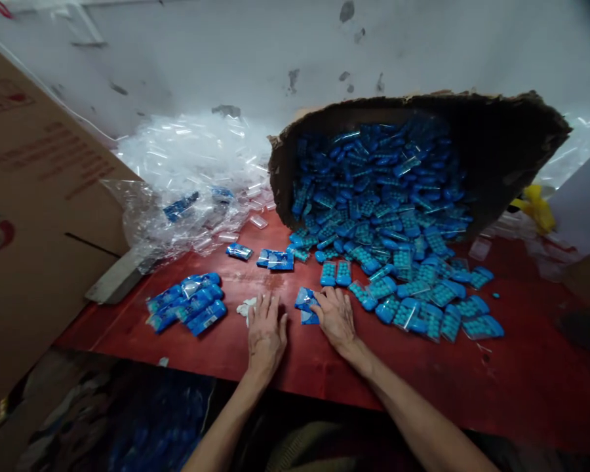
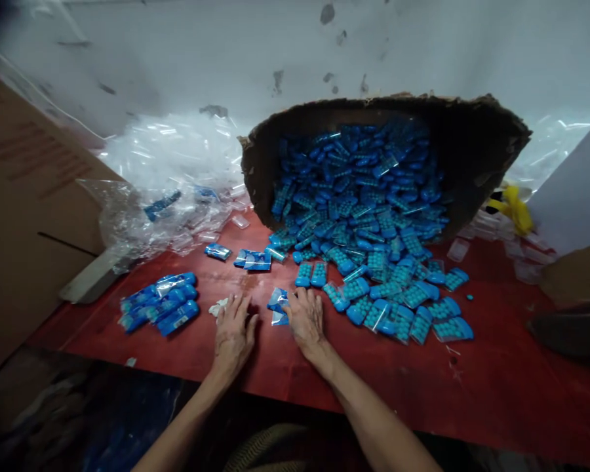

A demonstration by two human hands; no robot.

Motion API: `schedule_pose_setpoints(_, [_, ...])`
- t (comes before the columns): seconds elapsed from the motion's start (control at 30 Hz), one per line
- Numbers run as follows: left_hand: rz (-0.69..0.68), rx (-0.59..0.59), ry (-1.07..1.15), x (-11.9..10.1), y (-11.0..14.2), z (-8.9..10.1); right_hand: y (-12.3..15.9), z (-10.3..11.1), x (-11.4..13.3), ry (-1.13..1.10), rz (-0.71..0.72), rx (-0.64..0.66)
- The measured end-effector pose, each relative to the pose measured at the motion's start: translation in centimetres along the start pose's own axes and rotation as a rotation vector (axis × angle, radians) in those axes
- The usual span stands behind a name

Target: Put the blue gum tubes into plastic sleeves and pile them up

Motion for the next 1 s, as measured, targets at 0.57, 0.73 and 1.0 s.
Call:
schedule_pose_setpoints(0.57, [0.033,0.197,0.279,5.0,-1.1,0.6,-0.6,0.4,5.9,0.027,0.271,0.035])
schedule_pose_setpoints(0.73, [0.045,0.151,0.32,5.3,-1.1,1.5,-3.3,-3.1,9.0,0.056,0.367,0.136])
schedule_pose_setpoints(1.0, [0.127,0.034,0.239,2.4,-2.0,0.1,-1.8,0.7,3.3,0.029,0.287,0.013])
Point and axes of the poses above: each hand's wrist, its own y-axis away from the middle knuckle, its own z-axis out of the back of the hand, x = y × z, the point moved 2 cm from there along -y, towards the middle knuckle, and after that the axes turned 4 degrees about x, right-handed, at the moved point
